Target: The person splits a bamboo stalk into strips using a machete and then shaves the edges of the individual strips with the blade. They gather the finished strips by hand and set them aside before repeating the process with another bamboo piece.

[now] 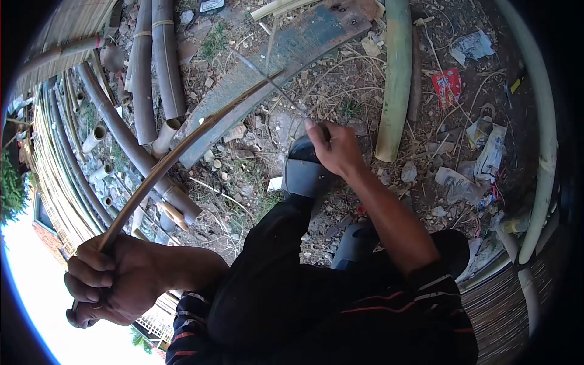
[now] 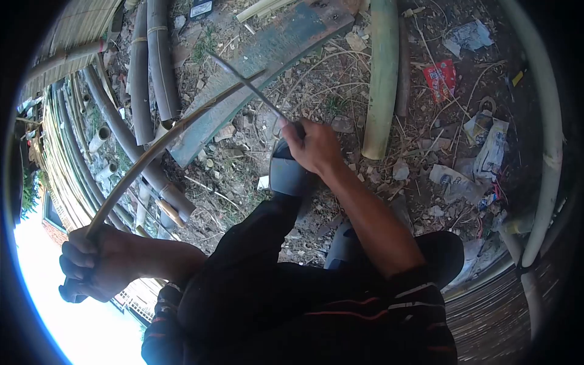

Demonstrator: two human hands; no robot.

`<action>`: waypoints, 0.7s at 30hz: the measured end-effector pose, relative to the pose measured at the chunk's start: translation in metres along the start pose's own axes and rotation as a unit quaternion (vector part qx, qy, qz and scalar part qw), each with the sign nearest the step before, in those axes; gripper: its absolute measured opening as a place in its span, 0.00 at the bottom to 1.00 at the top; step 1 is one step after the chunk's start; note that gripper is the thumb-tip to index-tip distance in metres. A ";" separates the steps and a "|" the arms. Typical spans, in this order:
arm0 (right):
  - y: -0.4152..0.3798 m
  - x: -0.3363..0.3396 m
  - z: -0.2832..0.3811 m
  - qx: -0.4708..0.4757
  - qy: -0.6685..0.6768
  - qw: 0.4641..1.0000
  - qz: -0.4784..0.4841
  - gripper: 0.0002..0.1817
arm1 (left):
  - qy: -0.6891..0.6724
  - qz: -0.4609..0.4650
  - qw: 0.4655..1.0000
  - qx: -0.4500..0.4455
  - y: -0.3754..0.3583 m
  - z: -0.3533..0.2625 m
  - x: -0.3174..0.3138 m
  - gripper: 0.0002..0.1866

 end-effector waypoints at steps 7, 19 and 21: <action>0.006 0.031 -0.060 -0.046 -0.122 0.991 0.001 0.34 | -0.026 0.038 0.999 0.017 0.010 0.008 -0.006 0.14; -0.040 0.029 0.198 0.145 0.033 0.983 0.102 0.27 | -0.049 0.014 0.998 -0.029 0.016 0.007 -0.065 0.20; -0.041 0.009 0.145 0.079 0.012 0.995 0.061 0.28 | -0.015 0.022 0.999 -0.046 0.012 0.003 -0.069 0.20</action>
Point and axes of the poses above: each hand's wrist, its own y-axis towards the middle knuckle, its own x-axis out of the back of the hand, z = x × y, the point moved 6 cm from there along y, towards the middle knuckle, and after that the axes turned 2 degrees about -z, right-handed, at the moved point
